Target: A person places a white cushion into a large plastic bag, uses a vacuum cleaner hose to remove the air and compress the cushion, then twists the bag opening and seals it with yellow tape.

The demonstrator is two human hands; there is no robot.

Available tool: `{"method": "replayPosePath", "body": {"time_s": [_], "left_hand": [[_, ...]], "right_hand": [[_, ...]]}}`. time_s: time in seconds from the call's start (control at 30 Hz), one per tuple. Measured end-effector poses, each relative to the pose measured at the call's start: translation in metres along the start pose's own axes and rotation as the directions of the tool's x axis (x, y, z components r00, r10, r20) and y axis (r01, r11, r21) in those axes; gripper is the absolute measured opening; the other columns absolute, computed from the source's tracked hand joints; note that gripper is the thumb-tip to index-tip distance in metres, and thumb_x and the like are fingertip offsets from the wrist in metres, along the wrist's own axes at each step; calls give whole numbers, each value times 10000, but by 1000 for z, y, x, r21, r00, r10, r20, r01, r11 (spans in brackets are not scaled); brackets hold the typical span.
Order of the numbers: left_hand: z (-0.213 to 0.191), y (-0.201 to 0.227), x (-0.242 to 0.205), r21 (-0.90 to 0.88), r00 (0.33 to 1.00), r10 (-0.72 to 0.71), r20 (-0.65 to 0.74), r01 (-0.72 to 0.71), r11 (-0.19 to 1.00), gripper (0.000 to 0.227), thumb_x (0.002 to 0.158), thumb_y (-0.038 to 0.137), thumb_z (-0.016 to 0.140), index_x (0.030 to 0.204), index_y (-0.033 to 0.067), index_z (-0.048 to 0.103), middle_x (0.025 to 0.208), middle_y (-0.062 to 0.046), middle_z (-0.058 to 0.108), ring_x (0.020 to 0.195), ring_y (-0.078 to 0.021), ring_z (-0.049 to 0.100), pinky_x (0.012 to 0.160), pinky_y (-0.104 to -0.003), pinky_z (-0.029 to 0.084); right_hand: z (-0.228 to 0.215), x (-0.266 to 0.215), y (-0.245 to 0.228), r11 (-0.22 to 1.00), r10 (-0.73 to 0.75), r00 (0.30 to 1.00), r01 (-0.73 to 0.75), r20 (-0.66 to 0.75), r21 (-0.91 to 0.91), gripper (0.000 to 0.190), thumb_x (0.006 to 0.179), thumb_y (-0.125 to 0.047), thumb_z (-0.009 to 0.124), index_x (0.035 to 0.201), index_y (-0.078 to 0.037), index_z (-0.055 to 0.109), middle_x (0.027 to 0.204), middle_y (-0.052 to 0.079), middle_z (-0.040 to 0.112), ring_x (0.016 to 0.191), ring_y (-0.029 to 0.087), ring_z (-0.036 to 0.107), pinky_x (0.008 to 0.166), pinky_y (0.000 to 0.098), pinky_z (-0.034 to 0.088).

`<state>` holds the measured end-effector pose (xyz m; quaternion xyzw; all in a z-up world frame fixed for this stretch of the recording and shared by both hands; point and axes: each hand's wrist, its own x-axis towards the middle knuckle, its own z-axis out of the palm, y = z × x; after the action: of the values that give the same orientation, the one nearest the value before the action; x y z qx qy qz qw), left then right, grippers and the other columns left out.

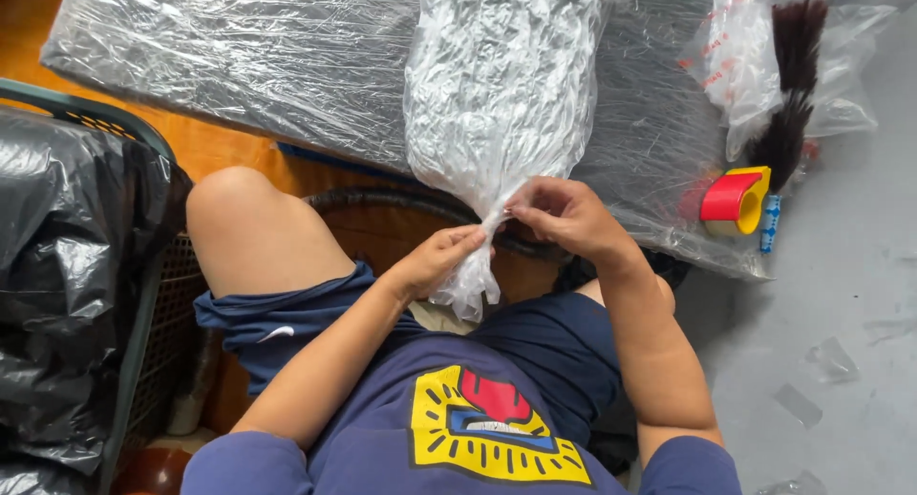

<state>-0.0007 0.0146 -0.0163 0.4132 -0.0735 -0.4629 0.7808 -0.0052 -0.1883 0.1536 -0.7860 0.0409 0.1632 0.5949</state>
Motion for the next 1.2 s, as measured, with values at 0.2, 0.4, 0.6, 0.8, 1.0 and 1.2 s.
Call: {"method": "replayPosePath", "body": {"time_s": [0.2, 0.4, 0.6, 0.8, 1.0, 1.2], "left_hand": [[14, 6, -8, -90, 995, 69, -68, -75, 993, 317, 1040, 275, 626, 1230, 23, 661, 946, -37, 713, 878, -88, 655, 856, -264, 549], [22, 9, -7, -114, 990, 30, -135, -46, 992, 290, 1015, 268, 652, 1159, 18, 670, 802, -27, 682, 771, -79, 668, 765, -237, 558], [24, 16, -1, -192, 966, -138, -220, 96, 977, 275, 938, 328, 716, 1027, 70, 690, 684, -65, 655, 665, -144, 679, 685, -304, 601], [37, 23, 3, 162, 969, 1, -245, 40, 986, 309, 927, 313, 768, 968, 38, 634, 568, -22, 579, 541, -86, 587, 517, -216, 487], [39, 28, 0, 267, 964, 71, -258, 1, 964, 303, 936, 324, 763, 955, 40, 660, 564, -11, 597, 530, -54, 545, 510, -184, 426], [40, 23, -3, 260, 956, 77, -282, -1, 966, 301, 948, 324, 762, 962, 42, 659, 572, -14, 599, 528, -60, 547, 506, -184, 424]], "right_hand": [[3, -35, 48, 964, -235, 971, 239, -44, 114, 146, 875, 59, 727, 1016, 33, 752, 772, 132, 686, 616, 108, 629, 559, 239, 502], [3, -58, 97, 922, -383, 923, 385, -48, 49, 141, 854, 12, 752, 989, 29, 786, 1035, 200, 744, 934, 234, 726, 799, 333, 559], [9, -62, 105, 908, -418, 904, 413, -88, -69, 189, 860, 82, 714, 1005, -9, 795, 1138, 183, 749, 1054, 277, 721, 917, 366, 533], [7, -63, 123, 860, -509, 842, 504, -178, -76, 245, 881, 133, 674, 1090, 37, 758, 1371, 228, 605, 1145, 309, 654, 946, 389, 547], [-3, -91, 141, 955, -69, 919, 173, -388, 241, 481, 1068, -289, 437, 1421, 27, 521, 1259, 249, 664, 1097, 329, 702, 888, 393, 580], [-1, -93, 120, 919, 224, 905, -73, -361, 387, 623, 1011, -518, 439, 1379, -25, 540, 1221, 187, 683, 1072, 289, 713, 880, 366, 580]]}}
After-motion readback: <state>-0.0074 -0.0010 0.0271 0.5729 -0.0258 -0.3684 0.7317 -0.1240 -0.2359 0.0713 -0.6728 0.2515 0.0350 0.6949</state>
